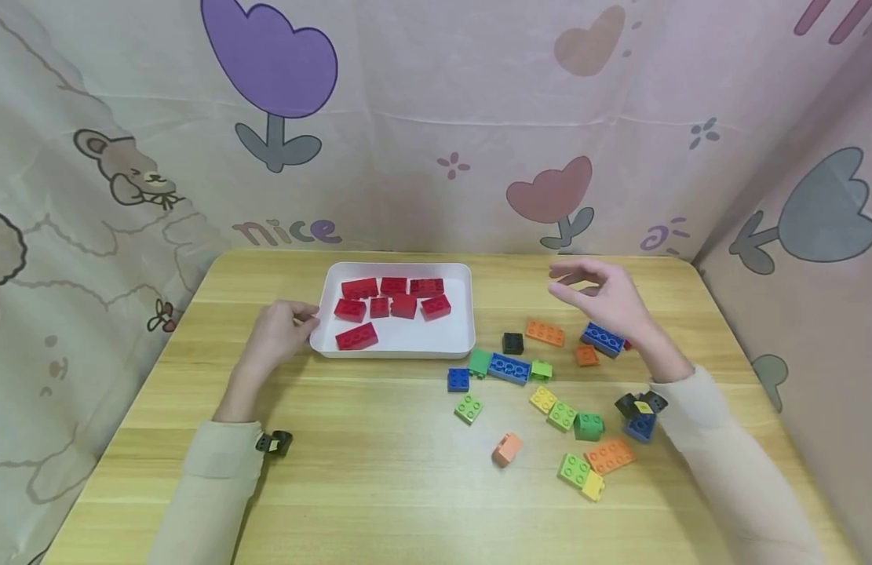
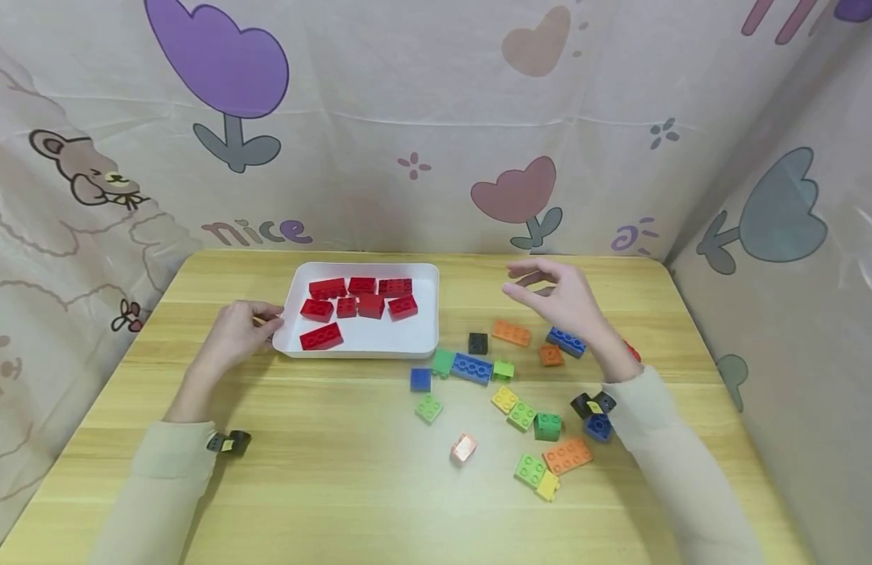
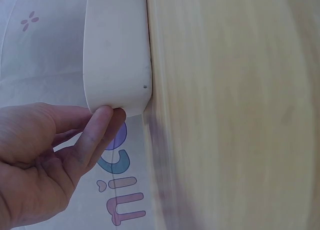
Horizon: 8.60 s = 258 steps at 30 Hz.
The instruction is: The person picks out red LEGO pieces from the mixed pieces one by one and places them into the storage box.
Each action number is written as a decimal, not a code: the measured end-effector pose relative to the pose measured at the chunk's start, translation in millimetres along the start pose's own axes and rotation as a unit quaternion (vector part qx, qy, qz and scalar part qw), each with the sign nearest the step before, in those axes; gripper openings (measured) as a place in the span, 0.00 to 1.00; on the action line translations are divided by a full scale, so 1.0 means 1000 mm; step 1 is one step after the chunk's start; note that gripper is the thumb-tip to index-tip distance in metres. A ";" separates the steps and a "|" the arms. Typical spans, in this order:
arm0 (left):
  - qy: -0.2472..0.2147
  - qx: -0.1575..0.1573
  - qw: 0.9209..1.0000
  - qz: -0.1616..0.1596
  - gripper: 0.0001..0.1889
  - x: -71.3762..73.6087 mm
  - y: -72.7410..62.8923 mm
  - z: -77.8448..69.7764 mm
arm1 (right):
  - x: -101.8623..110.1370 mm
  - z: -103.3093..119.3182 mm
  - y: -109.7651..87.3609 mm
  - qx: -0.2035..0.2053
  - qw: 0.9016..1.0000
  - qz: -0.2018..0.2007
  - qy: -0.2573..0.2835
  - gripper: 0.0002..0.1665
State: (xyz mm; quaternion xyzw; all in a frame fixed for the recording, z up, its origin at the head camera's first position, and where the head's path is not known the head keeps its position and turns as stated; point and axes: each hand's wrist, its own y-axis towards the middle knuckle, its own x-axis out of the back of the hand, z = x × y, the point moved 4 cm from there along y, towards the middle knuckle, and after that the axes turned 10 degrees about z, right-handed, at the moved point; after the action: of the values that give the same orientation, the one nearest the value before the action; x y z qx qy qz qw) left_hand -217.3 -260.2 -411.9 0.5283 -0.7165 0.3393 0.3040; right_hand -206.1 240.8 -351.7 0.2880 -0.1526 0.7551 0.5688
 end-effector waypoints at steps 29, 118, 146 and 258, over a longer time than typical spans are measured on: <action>-0.017 0.010 1.000 0.011 0.17 -0.001 0.001 0.001 | 0.057 -0.100 -0.053 -0.121 0.992 -0.027 -0.026 0.33; -0.020 0.009 1.000 0.012 0.17 -0.001 -0.001 -0.001 | 0.034 -0.075 -0.011 -0.165 0.985 0.038 -0.037 0.37; -0.018 0.011 1.000 0.010 0.17 -0.001 -0.002 -0.003 | -0.017 -0.031 0.032 -0.107 0.989 0.097 0.028 0.31; -0.007 0.001 1.000 0.002 0.16 0.001 -0.001 -0.003 | -0.234 0.081 0.111 0.078 0.932 0.299 -0.189 0.27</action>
State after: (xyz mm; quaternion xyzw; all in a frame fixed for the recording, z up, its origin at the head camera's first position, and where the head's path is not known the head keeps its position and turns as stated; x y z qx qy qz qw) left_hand -216.1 -258.4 -409.5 0.5295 -0.7192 0.3372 0.2978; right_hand -246.8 -18.9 -419.5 0.4098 -0.2773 0.8312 0.2536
